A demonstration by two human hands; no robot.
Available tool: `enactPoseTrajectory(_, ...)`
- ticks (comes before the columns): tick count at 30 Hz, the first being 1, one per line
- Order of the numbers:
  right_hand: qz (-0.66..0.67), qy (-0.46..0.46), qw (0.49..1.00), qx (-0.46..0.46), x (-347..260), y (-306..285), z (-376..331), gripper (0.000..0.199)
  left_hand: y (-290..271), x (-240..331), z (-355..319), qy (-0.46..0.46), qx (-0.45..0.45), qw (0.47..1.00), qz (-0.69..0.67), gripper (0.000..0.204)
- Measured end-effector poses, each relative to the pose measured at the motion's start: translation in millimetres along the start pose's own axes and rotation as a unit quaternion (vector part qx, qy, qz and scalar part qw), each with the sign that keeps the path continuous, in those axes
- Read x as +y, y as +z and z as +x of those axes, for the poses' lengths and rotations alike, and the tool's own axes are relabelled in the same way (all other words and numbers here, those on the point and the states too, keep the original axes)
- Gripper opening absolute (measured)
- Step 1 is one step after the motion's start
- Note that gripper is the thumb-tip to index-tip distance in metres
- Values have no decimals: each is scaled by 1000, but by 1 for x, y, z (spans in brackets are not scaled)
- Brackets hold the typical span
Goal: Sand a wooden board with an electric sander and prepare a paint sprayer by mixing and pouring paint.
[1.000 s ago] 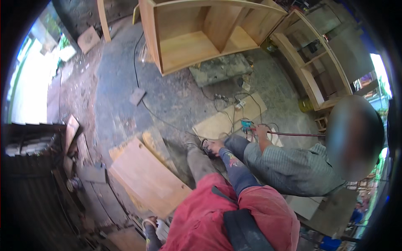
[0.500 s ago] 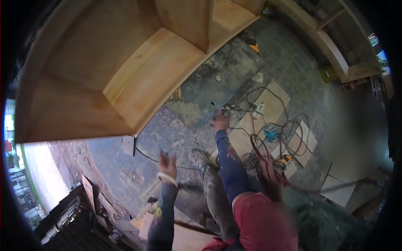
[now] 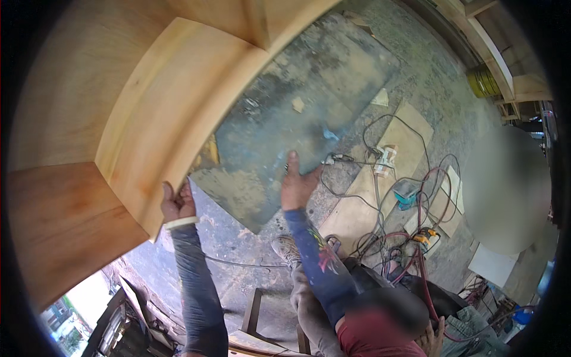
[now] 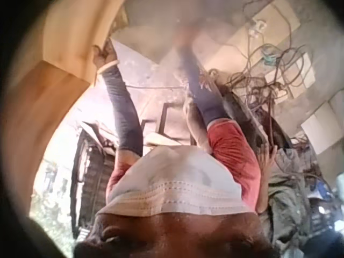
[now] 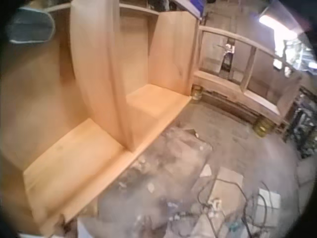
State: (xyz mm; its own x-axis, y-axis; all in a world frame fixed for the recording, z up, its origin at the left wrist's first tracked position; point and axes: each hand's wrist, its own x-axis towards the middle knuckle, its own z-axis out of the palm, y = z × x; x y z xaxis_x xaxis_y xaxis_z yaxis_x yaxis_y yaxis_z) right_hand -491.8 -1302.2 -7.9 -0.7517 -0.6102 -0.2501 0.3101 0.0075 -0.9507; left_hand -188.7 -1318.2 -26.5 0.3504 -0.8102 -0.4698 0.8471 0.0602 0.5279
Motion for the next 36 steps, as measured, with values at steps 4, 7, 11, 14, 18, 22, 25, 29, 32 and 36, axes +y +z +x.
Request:
enactPoseTrajectory(4,-139,-32,989,48,17,58,8,68,23,32,73,-15,56,998,11,35)
enactPoseTrajectory(7,-67,-9,997,24,12,97,17,69,39,40,122,-5,69,997,22,31)
enactPoseTrajectory(11,-73,-24,996,34,19,140,38,67,61,54,169,-1,77,997,28,32)
enactPoseTrajectory(14,-120,9,992,43,14,168,50,70,76,61,196,-4,123,989,83,31)
enactPoseTrajectory(18,-201,35,978,45,15,174,65,75,89,52,201,-21,106,988,110,30)
enactPoseTrajectory(22,-249,65,966,31,10,180,55,72,89,54,175,-27,147,982,119,27)
enactPoseTrajectory(25,-256,111,960,38,17,198,37,66,62,96,164,-99,92,969,205,28)
enactPoseTrajectory(29,-337,-40,940,22,105,133,133,65,15,-21,3,-137,-66,905,397,48)
enactPoseTrajectory(32,-314,-52,942,-104,125,82,100,67,-131,-9,-128,-261,-105,891,357,61)
enactPoseTrajectory(36,-391,46,853,-342,90,-62,-30,74,-302,54,-400,-357,67,889,279,57)
